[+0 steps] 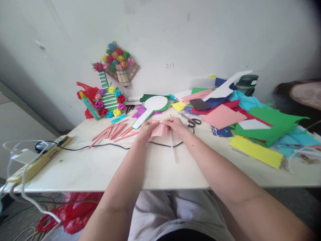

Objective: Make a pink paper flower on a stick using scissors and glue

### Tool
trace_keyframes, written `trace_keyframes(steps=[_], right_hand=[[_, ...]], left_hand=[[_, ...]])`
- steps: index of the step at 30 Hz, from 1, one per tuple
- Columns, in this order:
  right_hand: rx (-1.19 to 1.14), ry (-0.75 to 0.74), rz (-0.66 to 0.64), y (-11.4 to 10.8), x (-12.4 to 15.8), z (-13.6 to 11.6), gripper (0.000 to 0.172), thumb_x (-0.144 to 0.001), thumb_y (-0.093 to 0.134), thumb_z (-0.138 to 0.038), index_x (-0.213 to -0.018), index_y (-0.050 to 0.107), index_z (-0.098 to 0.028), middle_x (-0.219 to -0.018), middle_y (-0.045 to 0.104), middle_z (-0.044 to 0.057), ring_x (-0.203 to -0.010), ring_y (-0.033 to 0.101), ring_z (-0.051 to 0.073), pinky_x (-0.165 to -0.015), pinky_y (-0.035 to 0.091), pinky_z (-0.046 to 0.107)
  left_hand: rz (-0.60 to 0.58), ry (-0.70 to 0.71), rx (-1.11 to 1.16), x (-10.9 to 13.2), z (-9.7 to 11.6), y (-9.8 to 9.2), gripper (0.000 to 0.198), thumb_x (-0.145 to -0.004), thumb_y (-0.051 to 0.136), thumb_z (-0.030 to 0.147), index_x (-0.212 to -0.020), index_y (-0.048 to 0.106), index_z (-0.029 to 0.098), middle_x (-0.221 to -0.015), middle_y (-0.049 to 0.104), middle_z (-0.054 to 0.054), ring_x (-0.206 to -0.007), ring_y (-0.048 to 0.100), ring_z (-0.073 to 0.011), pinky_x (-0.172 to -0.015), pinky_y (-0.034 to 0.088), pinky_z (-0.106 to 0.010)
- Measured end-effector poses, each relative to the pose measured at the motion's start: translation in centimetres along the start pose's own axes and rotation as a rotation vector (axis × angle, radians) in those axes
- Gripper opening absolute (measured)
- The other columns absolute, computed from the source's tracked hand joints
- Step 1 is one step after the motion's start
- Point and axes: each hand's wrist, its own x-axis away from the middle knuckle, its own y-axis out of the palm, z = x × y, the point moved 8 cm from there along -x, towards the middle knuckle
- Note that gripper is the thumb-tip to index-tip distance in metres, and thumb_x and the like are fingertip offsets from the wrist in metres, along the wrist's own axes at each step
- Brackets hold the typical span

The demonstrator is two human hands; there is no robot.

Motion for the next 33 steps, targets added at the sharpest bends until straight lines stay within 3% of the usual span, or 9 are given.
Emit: trace_keyframes(steps=[6,10,16,22,33], right_hand=[[0.071,-0.04,0.071,-0.78,-0.2,-0.2,0.027,-0.053,0.075,-0.038,-0.063,0.064,-0.015,-0.056,0.057,-0.002,-0.051,0.045,0.008,-0.05,0.035,0.023],[0.053,-0.074,0.047,-0.74,-0.44,-0.22,0.027,-0.053,0.074,-0.038,-0.063,0.064,-0.015,-0.06,0.059,-0.002,-0.058,0.05,0.01,-0.057,0.039,0.024],[0.042,-0.077,0.034,-0.62,-0.49,-0.3,0.028,-0.054,0.073,-0.039,-0.064,0.062,-0.015,-0.057,0.056,-0.003,-0.053,0.046,0.009,-0.052,0.038,0.023],[-0.055,-0.035,-0.019,-0.07,-0.39,-0.2,0.029,-0.052,0.076,-0.037,-0.069,0.066,-0.016,-0.062,0.06,-0.001,-0.057,0.051,0.01,-0.054,0.041,0.023],[-0.039,-0.067,0.021,-0.27,-0.15,-0.78,0.027,-0.051,0.075,-0.036,-0.066,0.068,-0.015,-0.059,0.06,-0.001,-0.054,0.05,0.01,-0.051,0.039,0.022]], left_hand=[[0.005,0.02,-0.011,-0.32,-0.21,-0.26,0.021,-0.057,0.077,0.028,-0.067,0.067,0.012,-0.062,0.065,-0.002,-0.054,0.057,-0.0107,-0.053,0.041,-0.021],[0.005,0.021,-0.009,-0.38,-0.24,-0.26,0.022,-0.057,0.078,0.028,-0.069,0.068,0.012,-0.066,0.067,-0.004,-0.059,0.059,-0.0118,-0.057,0.044,-0.022],[0.011,-0.001,0.014,-0.29,-0.33,-0.02,0.027,-0.055,0.079,0.029,-0.072,0.069,0.011,-0.067,0.068,-0.005,-0.06,0.061,-0.0135,-0.06,0.046,-0.025],[0.002,0.005,0.049,-0.13,-0.12,0.31,0.026,-0.054,0.08,0.028,-0.072,0.07,0.011,-0.069,0.068,-0.006,-0.063,0.062,-0.0138,-0.064,0.047,-0.025],[0.006,0.023,0.038,-0.02,0.27,0.42,0.025,-0.055,0.079,0.028,-0.071,0.07,0.012,-0.065,0.068,-0.005,-0.058,0.06,-0.0135,-0.059,0.047,-0.025]])
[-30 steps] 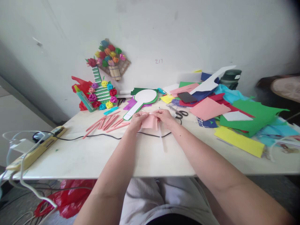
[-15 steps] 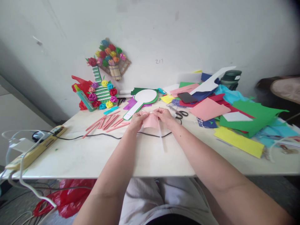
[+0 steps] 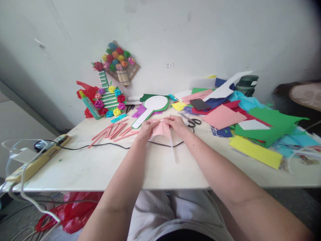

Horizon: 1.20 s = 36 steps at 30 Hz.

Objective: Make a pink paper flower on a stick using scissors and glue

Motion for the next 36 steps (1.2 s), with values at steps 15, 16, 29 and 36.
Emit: trace_keyframes(steps=[15,16,29,36], right_hand=[[-0.07,0.036,-0.025,0.48,0.45,-0.38,0.024,-0.05,0.076,-0.033,-0.066,0.07,-0.016,-0.054,0.059,-0.001,-0.051,0.05,0.01,-0.046,0.037,0.022],[-0.069,0.033,-0.029,0.5,0.45,-0.42,0.024,-0.051,0.076,-0.032,-0.067,0.071,-0.015,-0.054,0.059,-0.001,-0.051,0.049,0.01,-0.046,0.037,0.022],[-0.063,-0.002,-0.073,0.81,0.45,-0.85,0.023,-0.055,0.073,-0.032,-0.072,0.072,-0.015,-0.054,0.06,-0.001,-0.045,0.045,0.007,-0.042,0.035,0.021],[-0.062,-0.021,-0.074,0.7,0.34,-0.9,0.024,-0.055,0.073,-0.031,-0.074,0.073,-0.017,-0.058,0.062,0.0,-0.046,0.045,0.007,-0.043,0.035,0.021]], left_hand=[[-0.005,-0.011,0.037,0.08,0.22,0.33,0.027,-0.055,0.078,0.024,-0.077,0.07,0.011,-0.072,0.069,-0.007,-0.065,0.063,-0.0167,-0.063,0.047,-0.027],[-0.003,-0.015,0.041,0.08,0.21,0.35,0.027,-0.054,0.078,0.024,-0.078,0.07,0.011,-0.072,0.069,-0.007,-0.065,0.063,-0.0172,-0.063,0.047,-0.028],[0.005,-0.009,0.088,0.12,0.32,0.36,0.024,-0.053,0.078,0.022,-0.074,0.069,0.014,-0.068,0.068,-0.005,-0.063,0.062,-0.0163,-0.064,0.048,-0.029],[0.043,0.012,0.099,0.15,0.68,0.4,0.028,-0.048,0.08,0.023,-0.071,0.067,0.015,-0.066,0.067,-0.004,-0.071,0.064,-0.0195,-0.067,0.048,-0.029]])
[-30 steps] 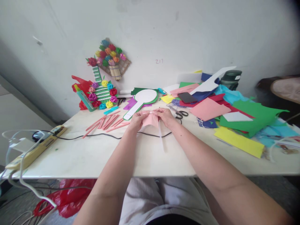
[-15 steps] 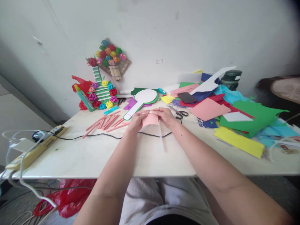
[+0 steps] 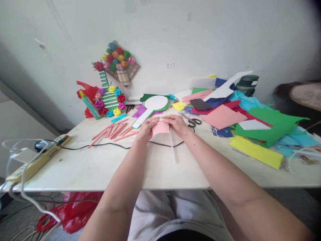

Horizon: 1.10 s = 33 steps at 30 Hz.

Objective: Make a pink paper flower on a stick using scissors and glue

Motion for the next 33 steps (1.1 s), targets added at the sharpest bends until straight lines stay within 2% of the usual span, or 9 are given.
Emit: trace_keyframes(steps=[7,15,22,27,33], right_hand=[[-0.081,0.019,-0.016,0.33,0.26,-0.15,0.02,-0.053,0.075,-0.027,-0.071,0.073,-0.018,-0.061,0.064,0.0,-0.052,0.052,0.009,-0.048,0.039,0.022],[-0.129,0.023,-0.015,0.43,0.43,-0.45,0.018,-0.052,0.076,-0.025,-0.069,0.073,-0.018,-0.067,0.067,0.0,-0.052,0.051,0.008,-0.047,0.04,0.022],[-0.127,0.036,-0.019,0.37,0.38,-0.19,0.02,-0.052,0.076,-0.025,-0.07,0.072,-0.017,-0.065,0.066,0.001,-0.053,0.053,0.01,-0.049,0.041,0.023],[-0.133,0.046,-0.025,0.48,0.43,-0.22,0.021,-0.051,0.076,-0.025,-0.069,0.073,-0.017,-0.067,0.068,0.001,-0.05,0.051,0.008,-0.045,0.038,0.022],[-0.134,0.053,0.002,0.47,0.47,-0.27,0.019,-0.05,0.076,-0.023,-0.067,0.072,-0.017,-0.063,0.067,0.001,-0.053,0.053,0.01,-0.047,0.04,0.023]], left_hand=[[0.011,0.006,0.009,0.07,0.11,0.01,0.029,-0.048,0.08,0.023,-0.072,0.067,0.015,-0.066,0.067,-0.004,-0.066,0.063,-0.0181,-0.062,0.048,-0.028],[-0.017,0.035,0.033,-0.3,-0.12,-0.41,0.031,-0.048,0.08,0.023,-0.075,0.067,0.015,-0.069,0.068,-0.005,-0.074,0.065,-0.0202,-0.072,0.049,-0.031],[-0.034,0.017,0.057,-0.29,-0.27,-0.3,0.03,-0.049,0.08,0.022,-0.075,0.067,0.013,-0.065,0.067,-0.004,-0.066,0.064,-0.0182,-0.07,0.049,-0.031],[-0.051,0.007,0.057,-0.19,-0.19,-0.22,0.028,-0.052,0.079,0.021,-0.076,0.067,0.013,-0.066,0.067,-0.004,-0.065,0.063,-0.0175,-0.068,0.049,-0.03],[-0.025,0.009,0.077,-0.26,-0.21,-0.41,0.028,-0.049,0.08,0.019,-0.074,0.068,0.013,-0.065,0.067,-0.004,-0.059,0.062,-0.0145,-0.063,0.048,-0.027]])
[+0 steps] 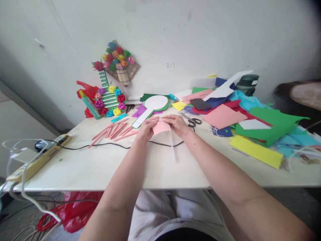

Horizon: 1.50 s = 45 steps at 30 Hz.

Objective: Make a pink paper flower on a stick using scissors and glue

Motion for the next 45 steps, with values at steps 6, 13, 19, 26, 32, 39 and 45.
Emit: trace_keyframes(steps=[6,13,19,26,32,39,45], right_hand=[[0.002,-0.003,0.002,-0.03,-0.14,0.06,0.018,-0.05,0.076,-0.023,-0.065,0.071,-0.016,-0.062,0.065,0.001,-0.053,0.054,0.011,-0.044,0.04,0.022],[0.018,0.011,-0.001,-0.11,-0.01,0.06,0.02,-0.051,0.075,-0.024,-0.068,0.071,-0.014,-0.063,0.064,0.002,-0.047,0.05,0.008,-0.037,0.038,0.021],[0.023,0.012,-0.011,-0.02,0.04,0.05,0.022,-0.05,0.076,-0.025,-0.068,0.071,-0.013,-0.059,0.063,0.0,-0.04,0.045,0.006,-0.037,0.038,0.022],[0.028,0.01,-0.021,-0.03,0.03,0.1,0.023,-0.051,0.076,-0.026,-0.069,0.07,-0.014,-0.059,0.063,0.0,-0.039,0.044,0.006,-0.038,0.038,0.023],[0.05,-0.014,-0.01,-0.11,-0.01,-0.03,0.023,-0.051,0.076,-0.027,-0.069,0.07,-0.013,-0.058,0.062,0.001,-0.042,0.047,0.007,-0.037,0.037,0.022],[0.065,0.006,-0.007,-0.33,-0.08,0.22,0.023,-0.051,0.076,-0.027,-0.069,0.07,-0.015,-0.059,0.064,0.0,-0.044,0.05,0.008,-0.04,0.04,0.022],[0.084,-0.011,-0.02,-0.21,-0.04,-0.07,0.025,-0.051,0.077,-0.03,-0.068,0.068,-0.014,-0.058,0.062,-0.001,-0.042,0.047,0.008,-0.04,0.04,0.023]], left_hand=[[0.016,0.02,-0.011,-0.1,-0.05,-0.2,0.028,-0.05,0.08,0.02,-0.074,0.067,0.013,-0.066,0.067,-0.003,-0.061,0.062,-0.014,-0.065,0.049,-0.027],[0.088,-0.04,-0.031,0.2,0.09,-0.32,0.036,-0.063,0.068,0.05,-0.068,0.067,0.014,-0.063,0.065,-0.005,-0.065,0.063,-0.0183,-0.058,0.048,-0.027],[0.154,-0.054,-0.035,0.33,0.27,-0.65,0.026,-0.068,0.064,0.038,-0.067,0.066,0.013,-0.062,0.063,-0.005,-0.065,0.061,-0.018,-0.059,0.048,-0.028],[0.087,-0.048,-0.066,0.68,0.7,0.17,0.014,-0.06,0.06,0.019,-0.068,0.069,0.012,-0.068,0.065,-0.006,-0.062,0.058,-0.0158,-0.048,0.045,-0.024],[0.075,-0.076,-0.077,0.79,0.81,0.27,0.015,-0.057,0.057,0.014,-0.067,0.068,0.011,-0.066,0.064,-0.006,-0.061,0.058,-0.0162,-0.049,0.047,-0.025],[0.065,-0.084,-0.113,0.62,0.46,-0.15,0.015,-0.056,0.056,0.013,-0.067,0.068,0.013,-0.067,0.064,-0.006,-0.063,0.058,-0.0172,-0.051,0.049,-0.027],[0.034,-0.073,-0.147,0.43,0.3,-0.44,0.016,-0.058,0.057,0.014,-0.07,0.068,0.013,-0.069,0.066,-0.006,-0.066,0.061,-0.0177,-0.058,0.052,-0.03]])
